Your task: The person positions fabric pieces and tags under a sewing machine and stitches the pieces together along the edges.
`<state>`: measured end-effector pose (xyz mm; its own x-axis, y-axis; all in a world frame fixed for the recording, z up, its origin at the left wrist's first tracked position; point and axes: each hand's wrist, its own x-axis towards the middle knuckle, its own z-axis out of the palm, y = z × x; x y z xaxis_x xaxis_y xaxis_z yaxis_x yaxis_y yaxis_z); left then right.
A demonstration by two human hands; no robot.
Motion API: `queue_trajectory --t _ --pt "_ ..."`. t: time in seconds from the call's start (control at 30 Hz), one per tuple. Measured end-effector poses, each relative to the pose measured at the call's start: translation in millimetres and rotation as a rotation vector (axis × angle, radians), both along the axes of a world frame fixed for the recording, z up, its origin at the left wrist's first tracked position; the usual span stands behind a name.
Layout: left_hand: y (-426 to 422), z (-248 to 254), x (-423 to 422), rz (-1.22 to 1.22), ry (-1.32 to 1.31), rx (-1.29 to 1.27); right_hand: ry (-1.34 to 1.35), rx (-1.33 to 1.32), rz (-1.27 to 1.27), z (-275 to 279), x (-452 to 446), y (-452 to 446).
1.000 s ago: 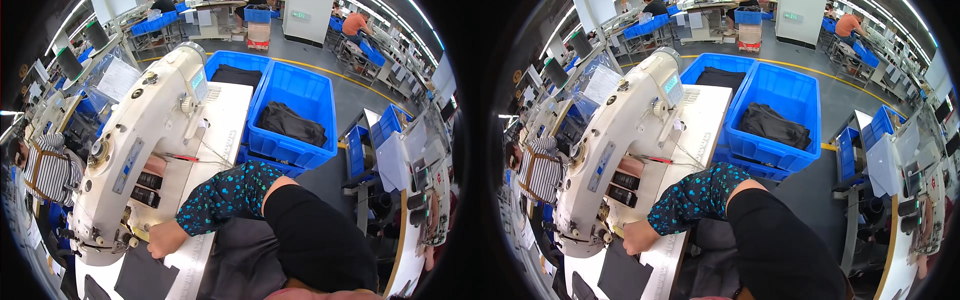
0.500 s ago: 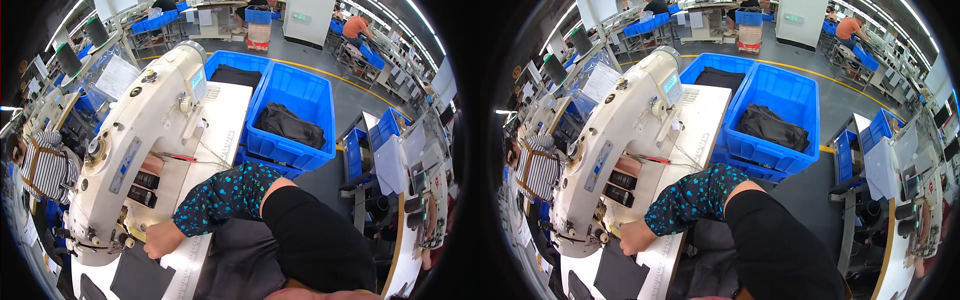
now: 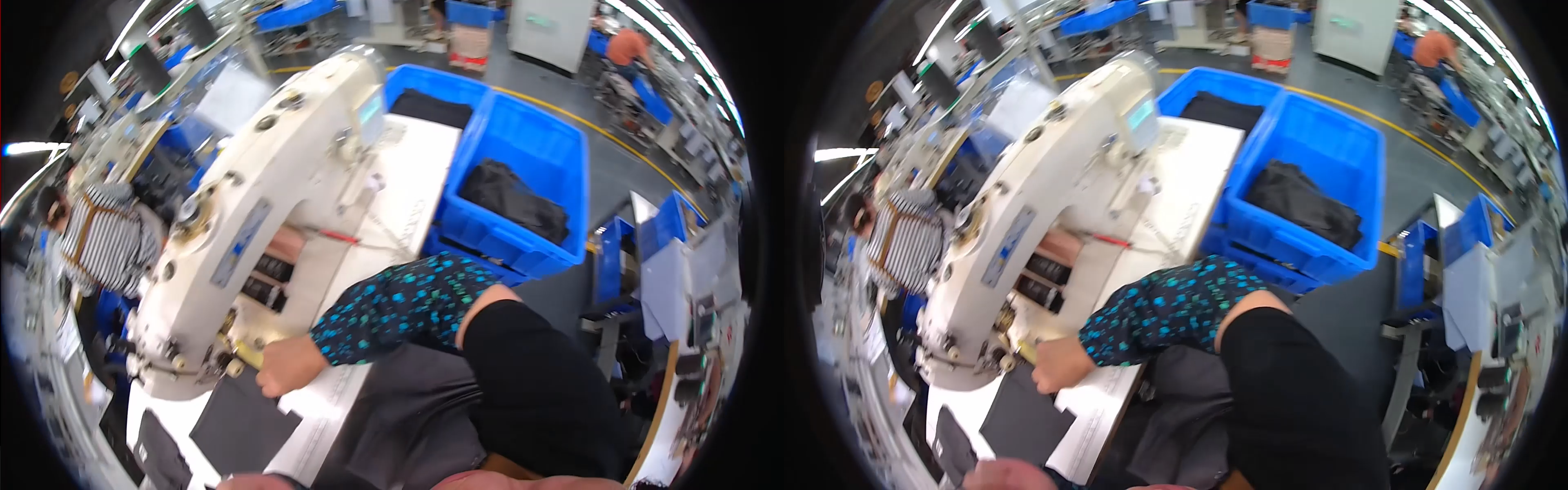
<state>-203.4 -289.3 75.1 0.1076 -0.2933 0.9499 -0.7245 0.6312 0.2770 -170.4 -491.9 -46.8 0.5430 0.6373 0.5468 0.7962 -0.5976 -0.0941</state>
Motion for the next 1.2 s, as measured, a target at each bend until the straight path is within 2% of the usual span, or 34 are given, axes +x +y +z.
queue_trajectory --t 0.07,0.13,0.27,0.4,0.47,0.63,0.77,0.87,1.0,1.2 --pt "10.0 -15.5 17.3 0.223 -0.204 0.161 0.016 -0.005 -0.008 3.2 -4.2 -0.7" --pt "-8.1 -14.6 8.9 0.486 -0.135 0.532 0.031 -0.018 -0.032 3.6 -6.2 0.6" --pt "-10.2 -51.7 37.8 0.88 -0.001 0.785 0.001 0.015 -0.019 5.6 -7.1 -1.6" --pt "-8.9 -64.5 59.6 0.853 -0.037 1.017 0.026 0.069 -0.013 5.5 -7.8 0.1" --pt "-10.0 -69.7 59.9 0.85 0.024 1.139 0.024 0.074 -0.012 5.9 -9.4 0.3" --pt "-11.8 -69.3 59.8 0.814 0.146 1.154 -0.023 -0.02 -0.05 11.8 -23.4 -20.9" --pt "-10.7 -70.7 59.7 0.809 0.171 1.146 -0.155 -0.011 -0.493 32.0 -29.6 -70.1" --pt "-9.9 -71.4 60.1 0.792 0.167 1.144 -0.142 -0.049 -0.626 24.6 -16.8 -88.5" --pt "-8.6 -72.8 61.1 0.788 0.166 1.138 -0.133 -0.125 -0.593 9.6 -3.2 -97.1" --pt "-6.5 -73.8 63.0 0.769 0.187 1.147 -0.036 -0.155 -0.522 15.8 -4.9 -104.2"
